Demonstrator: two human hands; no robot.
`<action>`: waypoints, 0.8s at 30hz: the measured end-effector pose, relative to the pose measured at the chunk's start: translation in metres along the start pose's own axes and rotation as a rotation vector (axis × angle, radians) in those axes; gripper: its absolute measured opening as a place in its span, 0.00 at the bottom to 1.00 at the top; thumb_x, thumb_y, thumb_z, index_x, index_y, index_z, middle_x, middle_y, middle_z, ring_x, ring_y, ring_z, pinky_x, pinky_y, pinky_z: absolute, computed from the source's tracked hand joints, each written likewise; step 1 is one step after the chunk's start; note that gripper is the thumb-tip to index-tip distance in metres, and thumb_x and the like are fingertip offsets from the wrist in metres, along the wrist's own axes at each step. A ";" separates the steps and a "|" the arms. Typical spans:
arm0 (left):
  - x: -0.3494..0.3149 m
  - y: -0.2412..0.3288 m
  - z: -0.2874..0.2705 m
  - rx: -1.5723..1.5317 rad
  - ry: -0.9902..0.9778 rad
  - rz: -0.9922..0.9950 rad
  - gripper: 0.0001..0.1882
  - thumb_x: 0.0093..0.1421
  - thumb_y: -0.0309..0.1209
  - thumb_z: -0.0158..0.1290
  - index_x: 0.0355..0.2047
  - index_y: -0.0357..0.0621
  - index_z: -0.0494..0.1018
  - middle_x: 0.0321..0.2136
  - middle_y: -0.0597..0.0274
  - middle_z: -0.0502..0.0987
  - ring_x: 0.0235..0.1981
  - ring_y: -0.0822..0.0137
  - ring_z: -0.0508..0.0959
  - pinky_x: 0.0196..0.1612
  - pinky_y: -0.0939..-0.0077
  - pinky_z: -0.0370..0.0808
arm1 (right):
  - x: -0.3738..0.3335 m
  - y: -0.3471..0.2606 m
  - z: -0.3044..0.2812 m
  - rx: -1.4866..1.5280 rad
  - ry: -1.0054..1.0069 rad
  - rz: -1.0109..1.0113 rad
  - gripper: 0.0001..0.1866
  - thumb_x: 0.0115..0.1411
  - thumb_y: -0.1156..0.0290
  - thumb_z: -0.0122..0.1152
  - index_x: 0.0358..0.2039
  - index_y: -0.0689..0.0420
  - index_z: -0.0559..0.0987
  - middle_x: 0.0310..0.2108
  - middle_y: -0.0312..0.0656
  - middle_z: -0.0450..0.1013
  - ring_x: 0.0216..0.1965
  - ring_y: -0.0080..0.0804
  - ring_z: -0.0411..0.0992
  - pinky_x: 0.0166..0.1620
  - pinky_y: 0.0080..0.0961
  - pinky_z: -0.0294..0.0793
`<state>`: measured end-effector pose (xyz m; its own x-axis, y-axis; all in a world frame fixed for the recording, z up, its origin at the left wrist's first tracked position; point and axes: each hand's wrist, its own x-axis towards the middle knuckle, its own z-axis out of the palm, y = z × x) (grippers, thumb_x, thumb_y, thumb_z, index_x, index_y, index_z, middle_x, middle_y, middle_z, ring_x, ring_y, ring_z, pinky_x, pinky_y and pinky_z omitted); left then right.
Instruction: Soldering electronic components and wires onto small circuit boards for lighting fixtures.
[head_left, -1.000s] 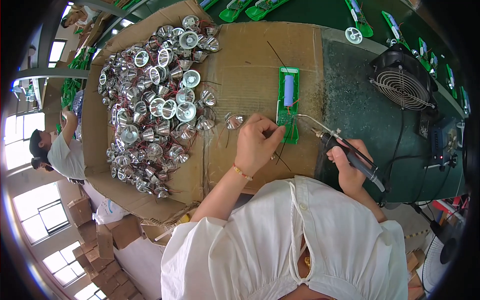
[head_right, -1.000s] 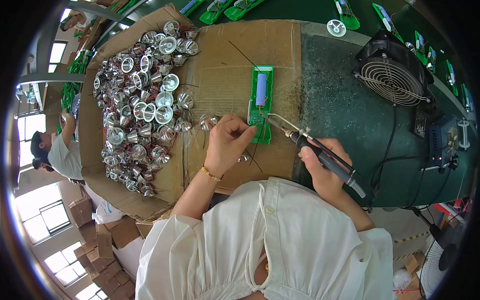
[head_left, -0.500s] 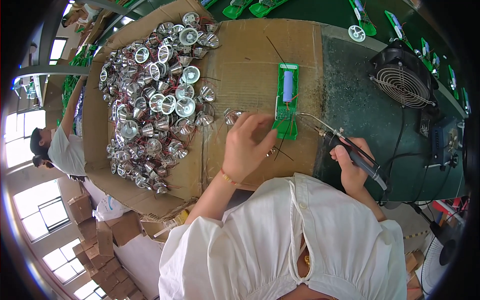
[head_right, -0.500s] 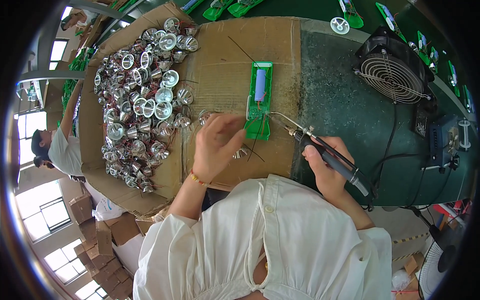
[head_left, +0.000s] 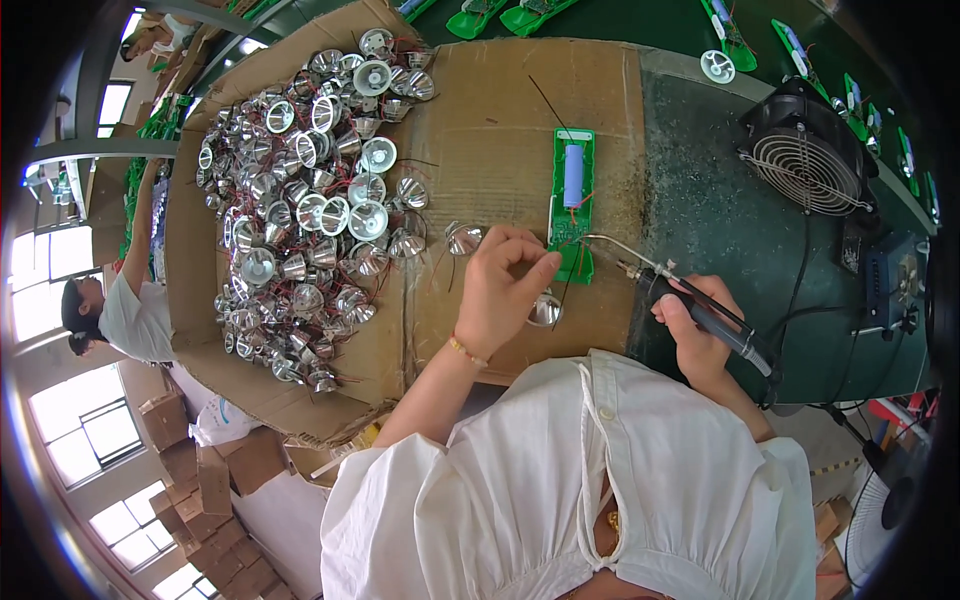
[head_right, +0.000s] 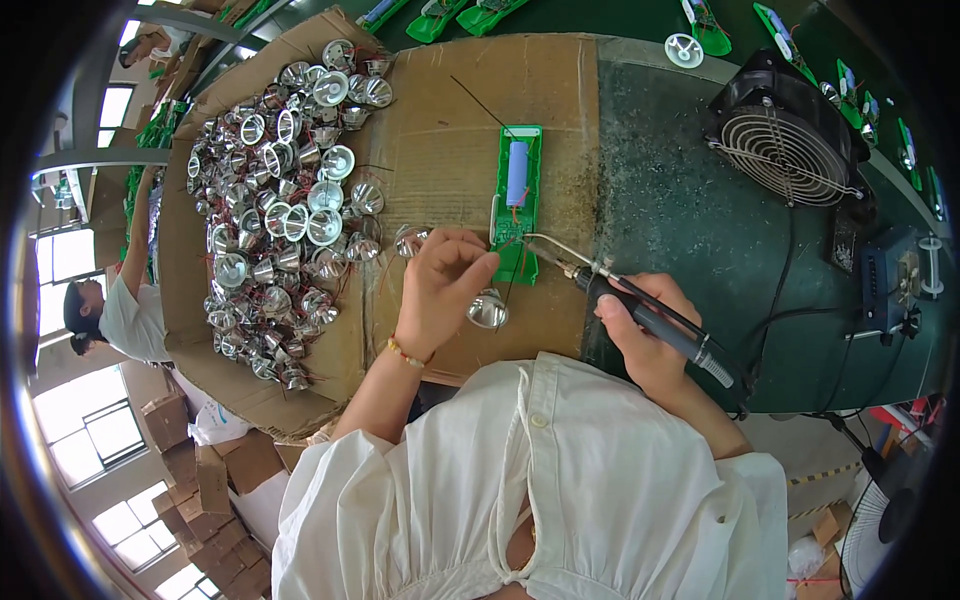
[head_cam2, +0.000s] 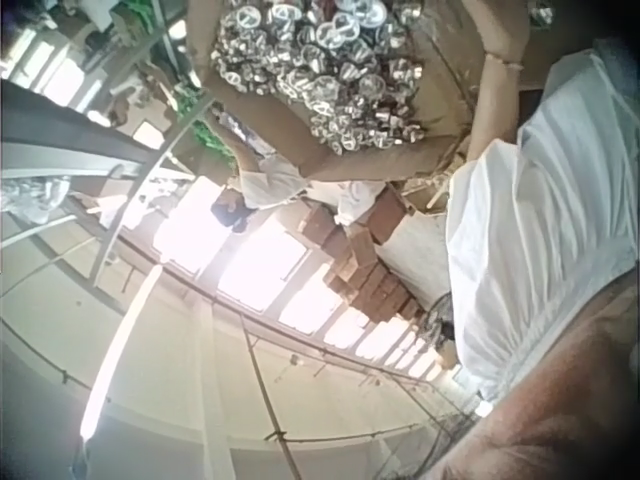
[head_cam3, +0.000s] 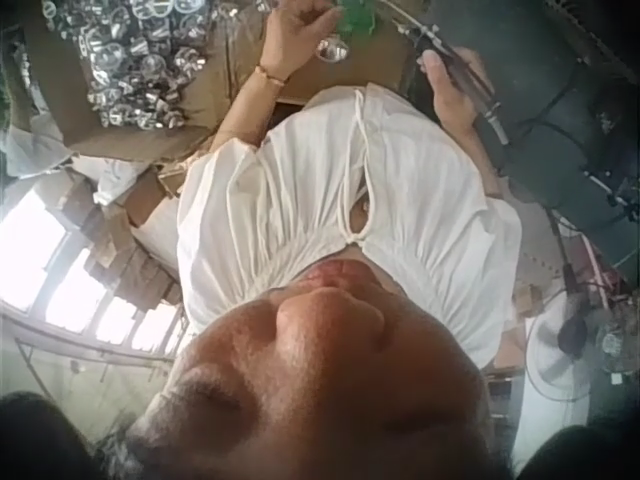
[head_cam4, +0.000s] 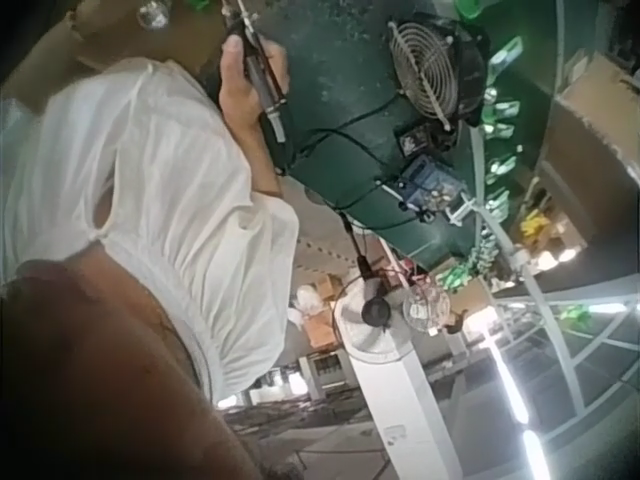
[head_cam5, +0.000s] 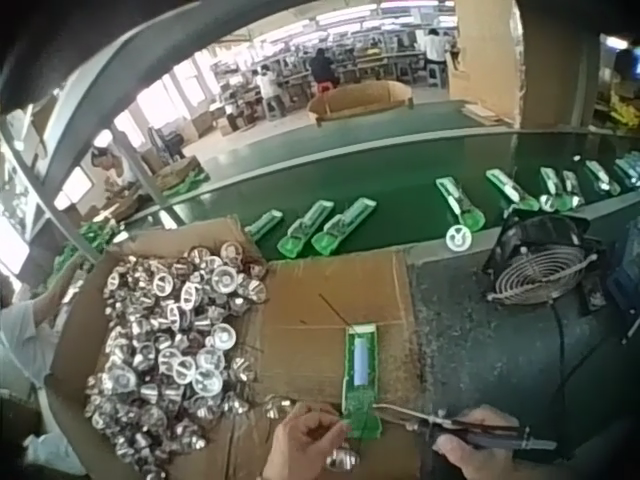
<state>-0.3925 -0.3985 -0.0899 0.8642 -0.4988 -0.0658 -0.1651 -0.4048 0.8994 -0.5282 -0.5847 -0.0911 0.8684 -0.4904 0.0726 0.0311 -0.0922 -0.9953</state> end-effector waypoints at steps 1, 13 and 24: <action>0.005 -0.002 0.000 -0.053 -0.022 -0.130 0.06 0.49 0.27 0.57 0.24 0.35 0.74 0.31 0.62 0.70 0.27 0.75 0.71 0.29 0.82 0.69 | 0.001 0.000 0.002 0.000 0.000 0.001 0.10 0.51 0.74 0.60 0.31 0.65 0.71 0.22 0.43 0.73 0.23 0.22 0.72 0.27 0.16 0.70; 0.015 -0.002 -0.001 -0.001 -0.054 -0.137 0.08 0.47 0.30 0.58 0.19 0.36 0.74 0.23 0.60 0.72 0.24 0.69 0.71 0.28 0.78 0.67 | 0.013 0.002 0.018 0.191 0.046 0.231 0.09 0.52 0.74 0.59 0.31 0.65 0.71 0.22 0.41 0.73 0.23 0.21 0.71 0.27 0.16 0.71; 0.016 -0.006 -0.003 -0.023 -0.073 -0.136 0.09 0.47 0.30 0.58 0.20 0.36 0.74 0.24 0.60 0.71 0.24 0.70 0.71 0.28 0.78 0.68 | 0.012 0.000 0.019 0.239 0.055 0.271 0.09 0.53 0.73 0.59 0.31 0.64 0.71 0.24 0.41 0.72 0.24 0.21 0.71 0.28 0.16 0.72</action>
<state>-0.3765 -0.4017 -0.0946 0.8411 -0.4949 -0.2184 -0.0370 -0.4554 0.8895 -0.5084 -0.5742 -0.0917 0.8331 -0.5160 -0.1991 -0.0763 0.2493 -0.9654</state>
